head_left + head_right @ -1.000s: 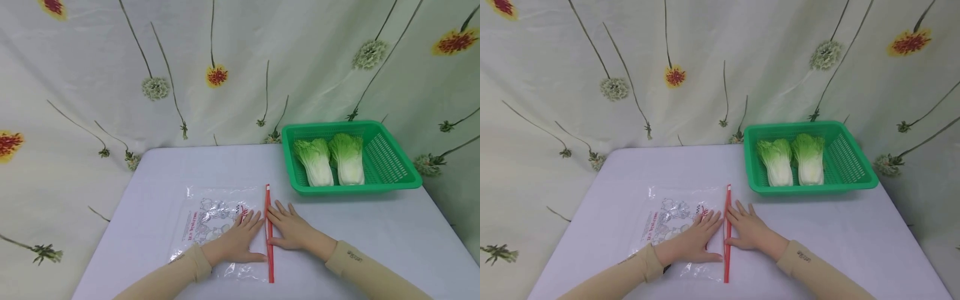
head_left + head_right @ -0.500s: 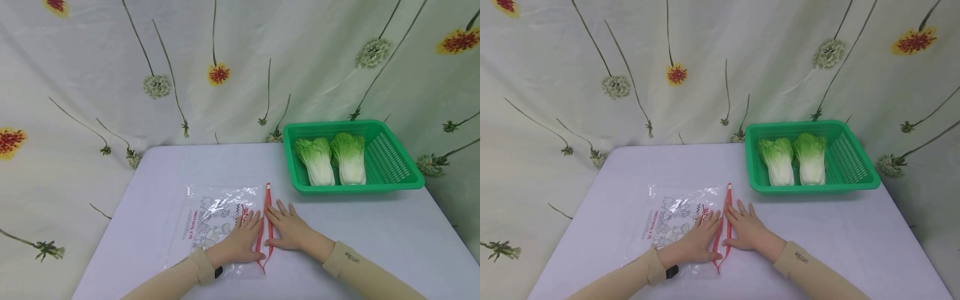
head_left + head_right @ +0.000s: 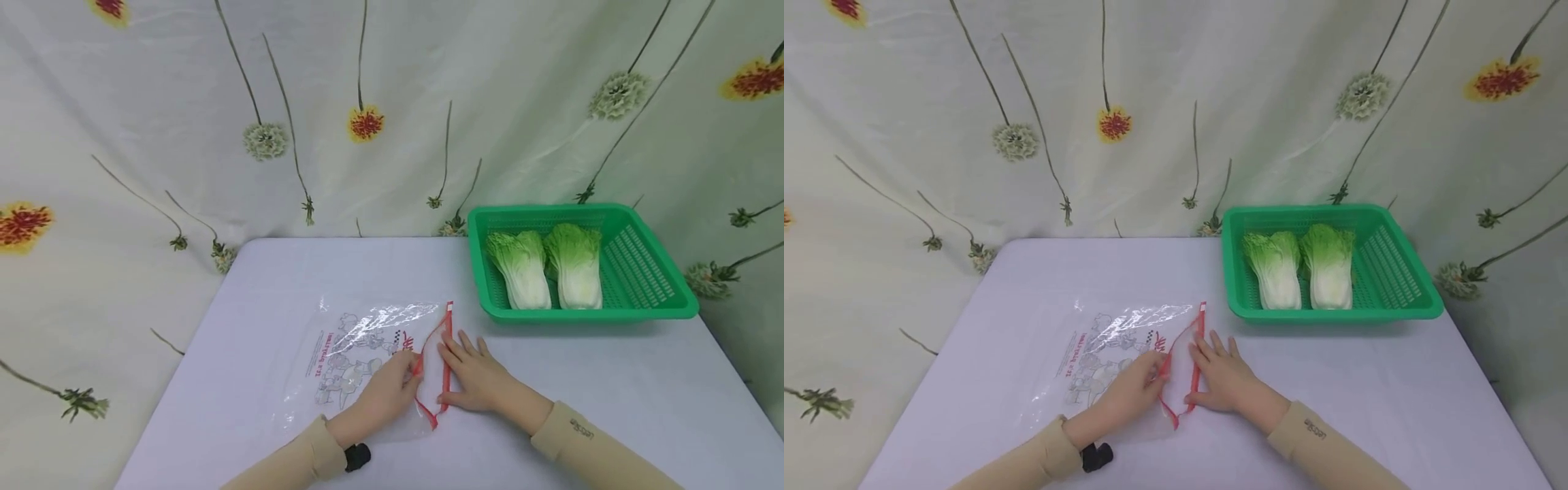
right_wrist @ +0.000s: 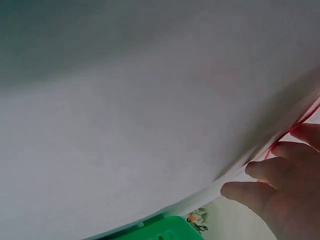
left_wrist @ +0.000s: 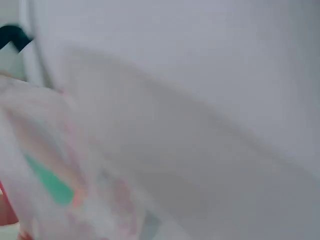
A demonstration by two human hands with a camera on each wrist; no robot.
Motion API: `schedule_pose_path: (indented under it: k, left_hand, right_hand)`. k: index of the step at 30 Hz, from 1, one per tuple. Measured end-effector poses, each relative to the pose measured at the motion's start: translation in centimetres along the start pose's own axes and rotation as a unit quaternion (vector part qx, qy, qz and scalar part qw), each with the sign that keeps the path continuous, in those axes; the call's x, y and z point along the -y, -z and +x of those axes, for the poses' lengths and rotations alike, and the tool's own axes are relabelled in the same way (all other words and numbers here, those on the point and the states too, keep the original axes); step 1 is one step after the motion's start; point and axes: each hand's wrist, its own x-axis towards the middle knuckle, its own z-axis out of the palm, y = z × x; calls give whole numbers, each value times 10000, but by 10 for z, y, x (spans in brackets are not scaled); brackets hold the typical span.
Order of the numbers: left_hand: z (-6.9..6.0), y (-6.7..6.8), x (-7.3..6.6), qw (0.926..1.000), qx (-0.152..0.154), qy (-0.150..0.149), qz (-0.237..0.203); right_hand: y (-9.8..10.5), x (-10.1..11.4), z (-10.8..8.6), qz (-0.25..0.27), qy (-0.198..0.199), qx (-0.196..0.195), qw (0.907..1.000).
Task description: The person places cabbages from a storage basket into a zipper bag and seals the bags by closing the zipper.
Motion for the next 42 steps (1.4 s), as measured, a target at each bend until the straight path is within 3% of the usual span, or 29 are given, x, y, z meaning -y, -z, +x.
schedule_pose_path:
  k: [3,6,10,13,16,18,20,22,26,30,34,35,37,39,42]
  left_hand:
    - [1,16,-4,9953,-578,355,-691]
    - [1,31,-10,9855,-1084,473,-1214]
    - [-1,43,-14,9764,-1531,163,-1517]
    - [-2,51,-17,9687,-1944,-291,-1515]
    - [-4,57,-18,9591,-2440,-944,-1083]
    - [-6,61,-16,9495,-2735,-1473,-440]
    - [-8,64,-14,9343,-2996,-1888,417]
    - [-11,66,-13,9157,-3215,-2082,1217]
    - [-15,73,-15,8882,-3644,-1707,2220]
    - [-17,82,-20,8638,-4195,-1245,2499]
    - [-18,94,-29,8456,-4579,-1088,2520]
    - [-19,96,-30,8471,-4599,-1041,2450]
    - [-20,99,-32,8594,-4501,-959,2228]
    - [-21,100,-31,8837,-4222,-828,1843]
    - [-25,100,-28,9272,-3602,-395,952]
  right_hand:
    - [2,1,1,145,-145,27,9998]
    - [6,3,2,375,-140,17,9992]
    - [14,7,6,939,-13,-240,9953]
    - [22,13,13,1324,-118,-570,9895]
    - [32,19,18,1522,-297,-906,9837]
    - [38,22,21,1550,-286,-1056,9818]
    - [43,26,25,1572,-248,-1146,9806]
    - [46,28,28,1634,-180,-1201,9791]
    - [51,34,35,1698,-49,-1395,9755]
    - [57,39,42,1235,231,-1427,9818]
    - [71,46,46,598,369,-1038,9921]
    - [75,47,46,472,357,-916,9940]
    - [83,49,47,287,263,-648,9971]
    - [90,48,48,242,148,-379,9989]
    - [95,45,49,340,13,-53,9994]
